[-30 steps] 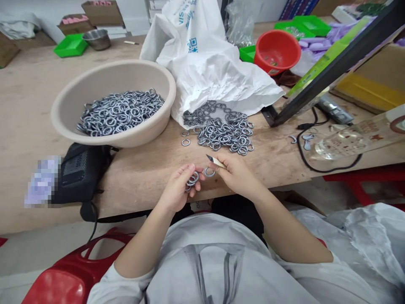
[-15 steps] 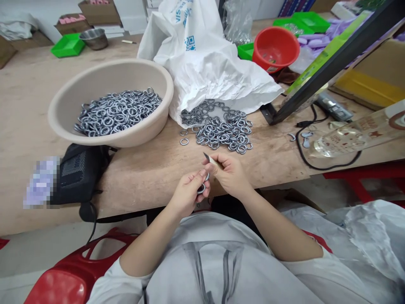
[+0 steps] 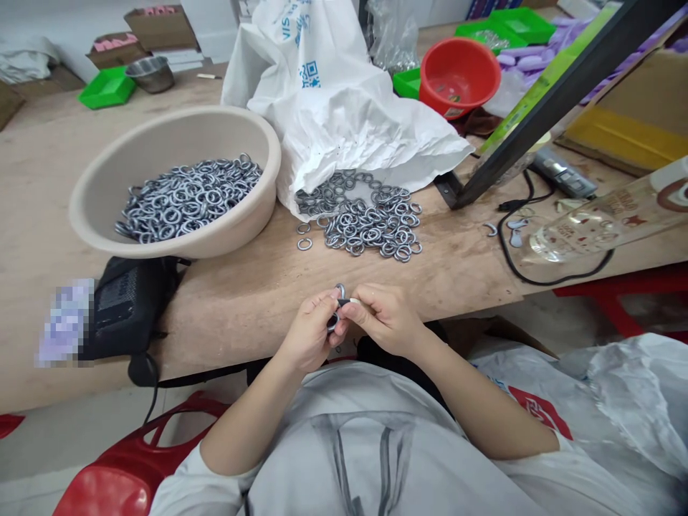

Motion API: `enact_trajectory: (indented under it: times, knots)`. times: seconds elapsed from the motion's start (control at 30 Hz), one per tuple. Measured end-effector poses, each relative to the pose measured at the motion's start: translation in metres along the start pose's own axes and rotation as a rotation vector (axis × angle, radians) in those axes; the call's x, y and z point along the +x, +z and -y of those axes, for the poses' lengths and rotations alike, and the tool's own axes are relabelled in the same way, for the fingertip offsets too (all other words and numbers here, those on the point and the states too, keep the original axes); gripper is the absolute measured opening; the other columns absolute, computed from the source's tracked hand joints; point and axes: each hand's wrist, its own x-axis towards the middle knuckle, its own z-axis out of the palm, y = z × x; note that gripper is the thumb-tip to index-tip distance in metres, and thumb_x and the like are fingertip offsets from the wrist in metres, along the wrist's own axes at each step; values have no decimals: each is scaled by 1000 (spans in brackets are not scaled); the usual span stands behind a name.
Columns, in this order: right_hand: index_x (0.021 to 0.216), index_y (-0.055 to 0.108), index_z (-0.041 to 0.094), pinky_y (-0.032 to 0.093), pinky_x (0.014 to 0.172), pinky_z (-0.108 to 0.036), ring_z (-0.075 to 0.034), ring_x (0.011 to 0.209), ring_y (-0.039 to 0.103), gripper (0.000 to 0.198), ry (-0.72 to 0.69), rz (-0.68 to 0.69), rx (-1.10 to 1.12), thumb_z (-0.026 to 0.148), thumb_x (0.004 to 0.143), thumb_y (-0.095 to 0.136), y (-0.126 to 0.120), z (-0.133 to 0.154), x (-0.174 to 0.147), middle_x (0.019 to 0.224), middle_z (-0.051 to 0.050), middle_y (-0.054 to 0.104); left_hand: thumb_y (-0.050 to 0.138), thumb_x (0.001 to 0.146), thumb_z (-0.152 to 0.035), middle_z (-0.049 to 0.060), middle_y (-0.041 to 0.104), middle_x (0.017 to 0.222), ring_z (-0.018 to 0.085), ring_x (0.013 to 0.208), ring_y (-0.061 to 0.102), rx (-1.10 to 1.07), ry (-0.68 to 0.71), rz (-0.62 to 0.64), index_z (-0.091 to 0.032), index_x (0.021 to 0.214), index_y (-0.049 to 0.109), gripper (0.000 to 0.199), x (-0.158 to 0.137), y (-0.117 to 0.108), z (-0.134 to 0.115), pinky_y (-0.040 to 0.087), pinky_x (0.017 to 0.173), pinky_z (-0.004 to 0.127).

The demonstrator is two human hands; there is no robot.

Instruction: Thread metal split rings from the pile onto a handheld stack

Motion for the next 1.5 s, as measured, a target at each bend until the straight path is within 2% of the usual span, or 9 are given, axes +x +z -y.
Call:
enact_trajectory:
  times: [0.2,0.37,0.53,0.63,0.73,0.93,1.1,1.27,1.5]
  knots:
    - [70,58,20,28,59,-28,-16,62,52,47,289,-55,-315,54,99,42,-9,-11,44,63,-1,58,71,77,-54,-3,47,44,4,36,34,67,-72,133,-16,59,51,47,-12,-11,3,21,36,17]
    - [110,68,22,40,70,-30,-24,93,66,35,121,135,-582,50,92,59,13,-2,102,109,-8,72,72,79,-44,-3,55,55,5,38,40,-14,80,-35,-13,85,65,32,-16,-28,-7,29,38,17]
    - [103,70,15,43,71,-33,-26,93,67,23,92,238,-721,23,94,50,36,-5,129,110,-16,71,69,77,-33,-3,60,63,7,42,46,-103,98,-110,-17,100,64,28,-22,-44,-13,34,38,17]
    - [88,66,17,41,70,-31,-23,86,64,15,88,147,-491,21,91,53,29,-1,117,97,-11,70,71,76,-42,-2,59,65,7,45,48,-158,89,-164,-16,84,60,29,-23,-49,-15,35,38,17]
    - [75,55,20,38,59,-27,-14,64,53,26,198,66,106,38,93,53,22,11,87,72,-1,60,74,74,-52,-2,59,66,6,45,47,-124,141,-194,-16,84,59,41,-17,-47,-14,32,37,16]
    - [81,47,23,42,49,-25,-10,49,47,43,414,-28,835,63,82,62,40,27,31,61,6,50,67,78,-64,-4,55,61,4,43,40,116,294,-128,-17,74,53,49,3,-30,2,27,37,17]
    - [97,50,24,45,61,-27,-13,61,54,39,319,-162,649,58,86,62,26,13,16,68,5,53,69,78,-61,-3,51,54,4,40,35,99,192,-35,-17,69,52,49,4,-19,3,23,37,16]
    - [66,44,20,30,58,-28,-12,61,44,47,32,-64,121,53,99,41,-1,7,6,63,2,44,71,76,-60,-4,48,50,4,38,34,16,105,-12,-16,67,51,49,2,-8,-2,22,37,16]
    - [65,47,20,28,58,-27,-12,60,46,50,4,7,59,53,101,36,0,2,1,63,1,50,74,73,-60,-4,48,47,4,38,35,28,60,55,-17,65,50,50,0,-4,-1,21,36,16]
